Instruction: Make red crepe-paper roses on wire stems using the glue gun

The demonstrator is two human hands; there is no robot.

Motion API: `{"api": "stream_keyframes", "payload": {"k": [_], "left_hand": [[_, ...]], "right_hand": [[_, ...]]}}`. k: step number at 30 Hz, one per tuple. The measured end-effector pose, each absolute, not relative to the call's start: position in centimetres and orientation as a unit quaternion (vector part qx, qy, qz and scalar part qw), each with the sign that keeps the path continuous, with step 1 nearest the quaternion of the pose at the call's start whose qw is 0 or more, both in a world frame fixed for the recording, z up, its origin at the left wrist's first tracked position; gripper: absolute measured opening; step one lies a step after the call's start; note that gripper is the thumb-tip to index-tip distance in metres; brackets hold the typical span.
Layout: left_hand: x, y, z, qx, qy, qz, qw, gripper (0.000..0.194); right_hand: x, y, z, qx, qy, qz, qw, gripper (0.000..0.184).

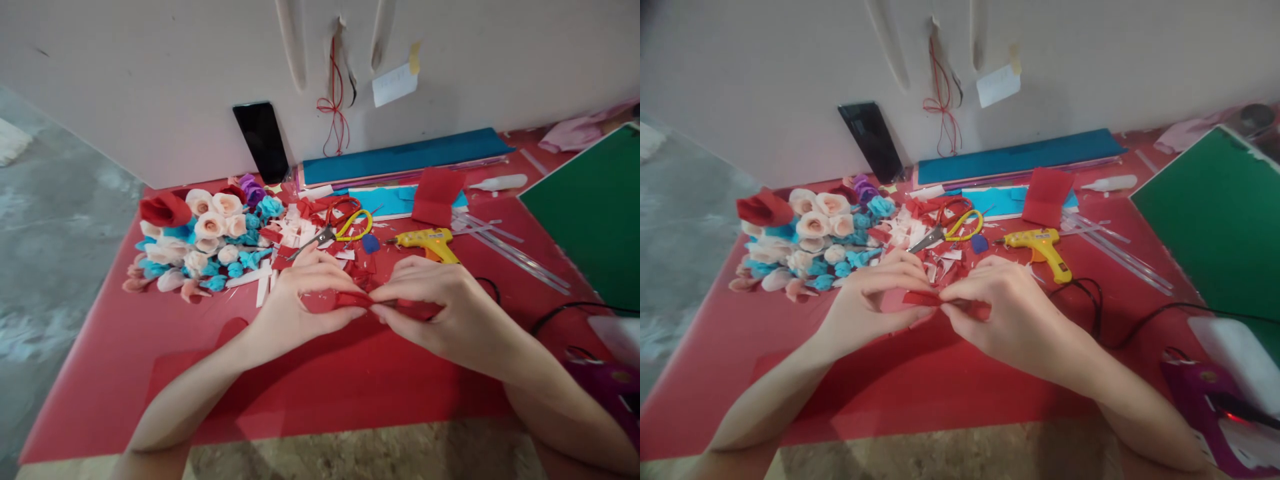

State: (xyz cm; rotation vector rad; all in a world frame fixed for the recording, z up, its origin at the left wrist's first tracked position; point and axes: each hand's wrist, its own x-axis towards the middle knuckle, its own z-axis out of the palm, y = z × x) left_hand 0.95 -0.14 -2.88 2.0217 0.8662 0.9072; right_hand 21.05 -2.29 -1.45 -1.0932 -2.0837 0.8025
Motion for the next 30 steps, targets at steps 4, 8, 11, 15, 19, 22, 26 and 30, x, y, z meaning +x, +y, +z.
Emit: {"api": "stream_keyframes", "payload": {"k": [4, 8, 11, 15, 19, 22, 26, 30], "left_hand": [[1.1, -0.2, -2.8, 0.784, 0.345, 0.36, 0.37, 0.008], [1.2, -0.1, -2.9, 0.774, 0.349, 0.367, 0.381, 0.005], [1.2, -0.1, -2.9, 0.761, 0.349, 0.375, 0.397, 0.005], [1.1, 0.0, -2.9, 0.757, 0.352, 0.374, 0.404, 0.005], [1.0, 0.1, -2.7, 0.761, 0.36, 0.368, 0.394, 0.005], [0.9, 0.1, -2.6, 0.774, 0.362, 0.358, 0.376, 0.005], [0.7, 0.2, -2.6, 0.789, 0.366, 0.353, 0.345, 0.006], [0.4, 0.2, -2.5, 0.797, 0.354, 0.354, 0.339, 0.006]], "right_hand": [[21.1, -2.2, -1.5, -0.415, -0.793, 0.312, 0.318, 0.012], [21.1, -2.2, -1.9, -0.413, -0.794, 0.31, 0.321, 0.012], [21.1, -2.2, -1.8, -0.41, -0.795, 0.31, 0.323, 0.012], [21.6, -1.8, -1.1, -0.41, -0.8, 0.307, 0.313, 0.009], [22.4, -0.9, -1.0, -0.487, -0.757, 0.298, 0.318, 0.016], [22.8, 0.1, -1.7, -0.54, -0.712, 0.299, 0.334, 0.018], [22.8, 1.0, -2.5, -0.513, -0.719, 0.324, 0.339, 0.03], [22.7, 0.8, -1.8, -0.459, -0.713, 0.403, 0.342, 0.042]]}}
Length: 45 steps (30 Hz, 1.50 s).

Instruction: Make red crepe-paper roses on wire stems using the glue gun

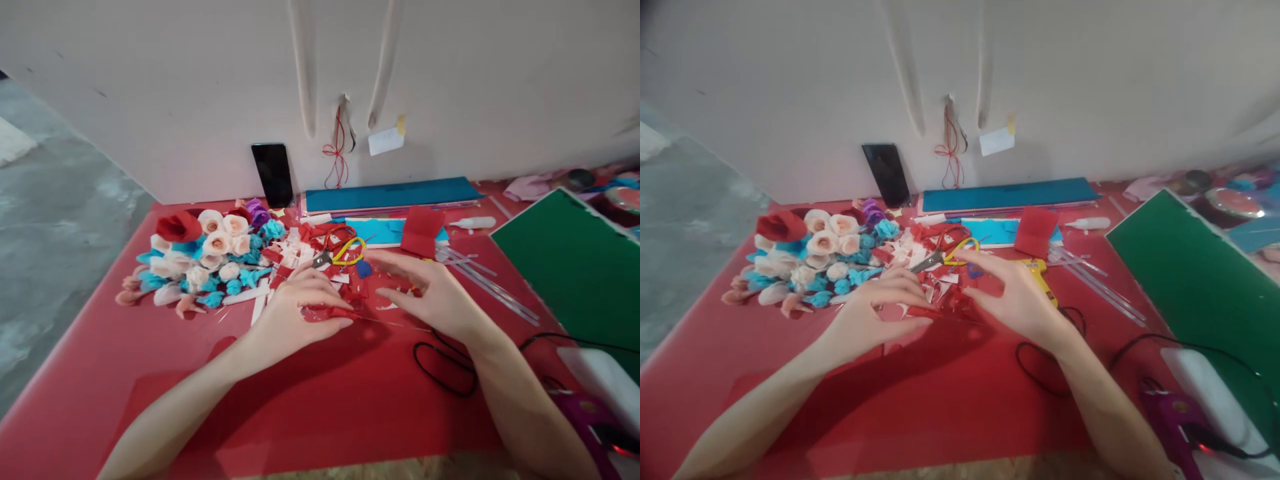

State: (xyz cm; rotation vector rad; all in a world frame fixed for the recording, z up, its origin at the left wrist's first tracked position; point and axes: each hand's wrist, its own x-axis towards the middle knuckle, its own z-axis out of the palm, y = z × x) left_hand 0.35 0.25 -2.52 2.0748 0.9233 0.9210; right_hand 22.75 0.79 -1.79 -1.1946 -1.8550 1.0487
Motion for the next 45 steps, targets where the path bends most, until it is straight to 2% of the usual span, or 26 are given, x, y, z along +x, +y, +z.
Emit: {"api": "stream_keyframes", "payload": {"k": [3, 7, 15, 22, 27, 30, 34, 35, 37, 38, 40, 41, 43, 45], "left_hand": [[0.1, 0.3, -2.5, 0.795, 0.351, 0.359, 0.339, 0.007], [0.0, 0.4, -2.5, 0.782, 0.358, 0.368, 0.354, 0.006], [-0.1, 0.3, -2.3, 0.784, 0.336, 0.388, 0.35, 0.007], [-0.2, -0.1, -2.1, 0.796, 0.314, 0.39, 0.34, 0.007], [-0.3, -0.2, -2.0, 0.797, 0.317, 0.371, 0.355, 0.008], [-0.3, -0.1, -2.1, 0.796, 0.325, 0.36, 0.362, 0.008], [-0.3, 0.1, -2.4, 0.797, 0.328, 0.356, 0.362, 0.01], [-0.3, 0.1, -2.4, 0.798, 0.329, 0.354, 0.361, 0.01], [-0.3, 0.2, -2.5, 0.798, 0.333, 0.347, 0.363, 0.009], [-0.2, 0.2, -2.5, 0.798, 0.334, 0.345, 0.365, 0.008], [-0.2, 0.2, -2.4, 0.796, 0.336, 0.345, 0.367, 0.007], [-0.2, 0.3, -2.5, 0.795, 0.336, 0.348, 0.367, 0.006], [-0.1, 0.3, -2.5, 0.792, 0.335, 0.357, 0.365, 0.007], [-0.1, 0.3, -2.6, 0.786, 0.332, 0.369, 0.368, 0.006]], "right_hand": [[22.7, 0.3, -0.8, -0.438, -0.707, 0.444, 0.333, 0.029], [22.5, -0.4, -0.2, -0.438, -0.708, 0.446, 0.33, 0.023], [20.2, -2.6, 0.4, -0.467, -0.748, 0.345, 0.32, 0.018], [20.1, -2.9, 0.5, -0.501, -0.745, 0.252, 0.361, 0.016], [20.5, -1.9, -0.4, -0.551, -0.718, 0.176, 0.387, 0.005], [20.6, -1.0, -1.0, -0.559, -0.72, 0.159, 0.38, 0.013], [21.0, 0.1, -2.0, -0.555, -0.741, 0.151, 0.347, 0.032], [21.1, 0.3, -2.2, -0.553, -0.747, 0.152, 0.337, 0.033], [21.4, 0.5, -2.5, -0.543, -0.762, 0.164, 0.313, 0.018], [21.6, 0.5, -2.5, -0.534, -0.77, 0.176, 0.301, 0.016], [21.8, 0.4, -2.4, -0.508, -0.79, 0.201, 0.279, 0.047], [21.8, 0.2, -2.3, -0.494, -0.799, 0.21, 0.273, 0.056], [21.7, -0.2, -1.9, -0.47, -0.811, 0.22, 0.271, 0.052], [21.5, -0.8, -1.4, -0.456, -0.816, 0.23, 0.272, 0.034]]}}
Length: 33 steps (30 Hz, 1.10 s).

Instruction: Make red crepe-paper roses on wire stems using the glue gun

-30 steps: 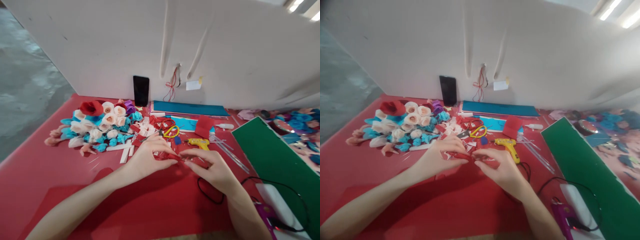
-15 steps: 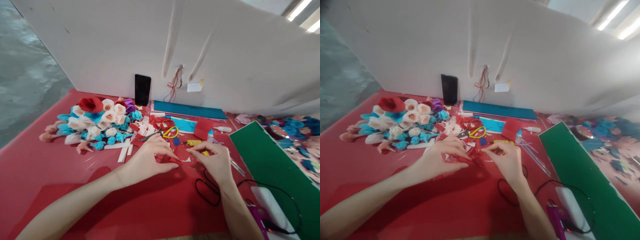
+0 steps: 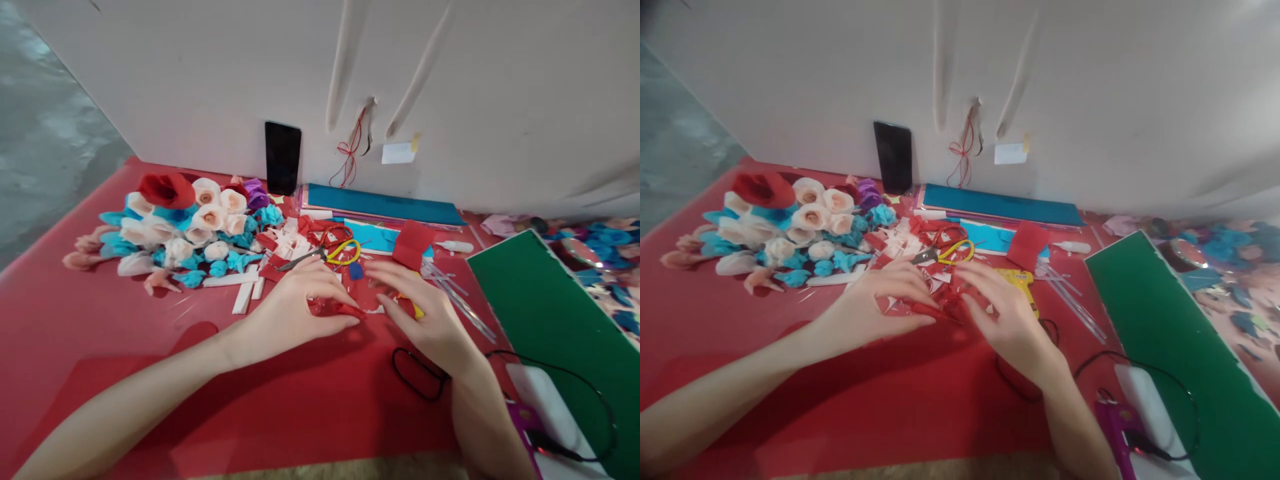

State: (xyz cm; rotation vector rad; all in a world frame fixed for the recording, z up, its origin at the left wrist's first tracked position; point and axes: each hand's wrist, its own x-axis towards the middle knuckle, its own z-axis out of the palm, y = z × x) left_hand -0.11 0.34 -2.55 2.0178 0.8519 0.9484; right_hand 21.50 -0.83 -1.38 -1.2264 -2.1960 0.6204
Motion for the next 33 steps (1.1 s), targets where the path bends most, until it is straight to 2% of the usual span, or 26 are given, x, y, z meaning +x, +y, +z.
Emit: {"api": "stream_keyframes", "payload": {"k": [3, 11, 24, 33], "left_hand": [[0.0, 0.3, -2.6, 0.773, 0.334, 0.387, 0.376, 0.007], [0.5, -0.1, -2.6, 0.765, 0.327, 0.399, 0.387, 0.006], [0.6, -0.3, -2.2, 0.786, 0.322, 0.39, 0.355, 0.009], [0.8, -0.2, -2.3, 0.783, 0.323, 0.394, 0.358, 0.005]], "right_hand": [[21.1, -1.9, -0.8, -0.436, -0.819, 0.257, 0.268, 0.015], [20.3, -3.1, -0.4, -0.452, -0.787, 0.293, 0.302, 0.005], [20.6, -3.6, -0.3, -0.458, -0.79, 0.286, 0.292, 0.007], [20.7, -3.5, -0.6, -0.452, -0.806, 0.255, 0.285, 0.008]]}}
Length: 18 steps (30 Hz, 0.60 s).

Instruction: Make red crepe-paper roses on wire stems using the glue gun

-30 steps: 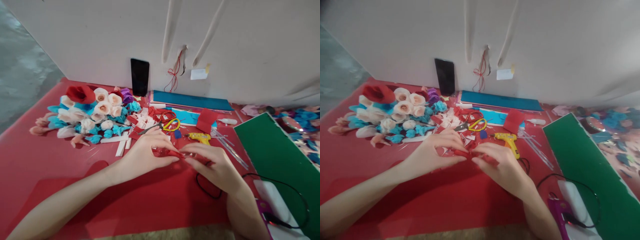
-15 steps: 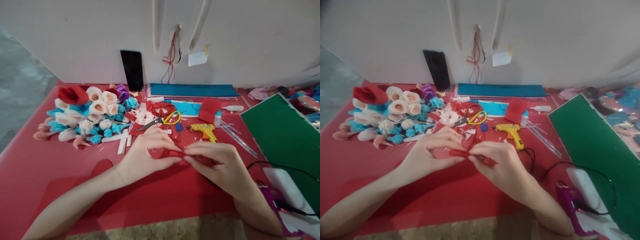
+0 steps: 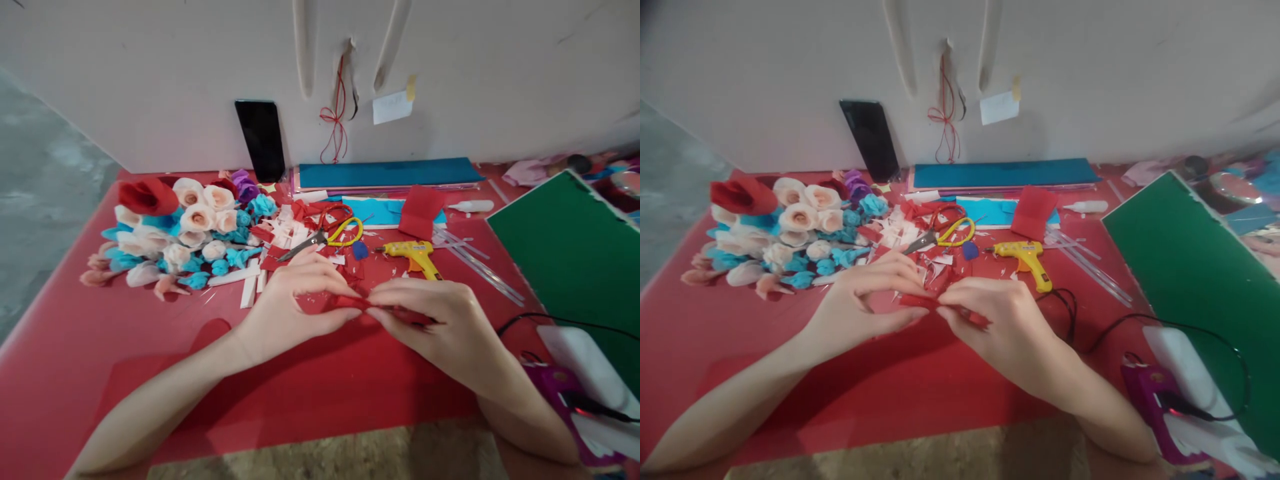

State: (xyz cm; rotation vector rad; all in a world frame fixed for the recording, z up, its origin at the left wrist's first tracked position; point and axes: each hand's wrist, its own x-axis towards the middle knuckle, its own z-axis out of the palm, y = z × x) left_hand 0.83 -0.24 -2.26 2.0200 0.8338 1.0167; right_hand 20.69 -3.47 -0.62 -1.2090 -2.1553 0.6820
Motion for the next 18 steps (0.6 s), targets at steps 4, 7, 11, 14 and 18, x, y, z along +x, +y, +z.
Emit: {"api": "stream_keyframes", "payload": {"k": [4, 7, 11, 14, 18], "left_hand": [[0.7, -0.2, -2.4, 0.776, 0.322, 0.409, 0.355, 0.006], [0.5, 0.0, -2.4, 0.772, 0.319, 0.419, 0.356, 0.004], [0.1, 0.2, -2.6, 0.743, 0.336, 0.408, 0.411, 0.005], [-0.1, 0.2, -2.8, 0.726, 0.346, 0.401, 0.438, 0.006], [-0.1, 0.2, -2.8, 0.725, 0.334, 0.413, 0.438, 0.007]], "right_hand": [[21.2, -3.6, 0.1, -0.453, -0.81, 0.253, 0.273, 0.006], [22.6, -3.3, 0.8, -0.513, -0.784, 0.22, 0.274, 0.013], [25.5, -1.6, -0.3, -0.62, -0.703, 0.217, 0.271, 0.024], [28.1, -0.1, -3.3, -0.65, -0.689, 0.206, 0.245, 0.046], [31.0, 0.5, -8.0, -0.692, -0.668, 0.211, 0.175, 0.028]]}}
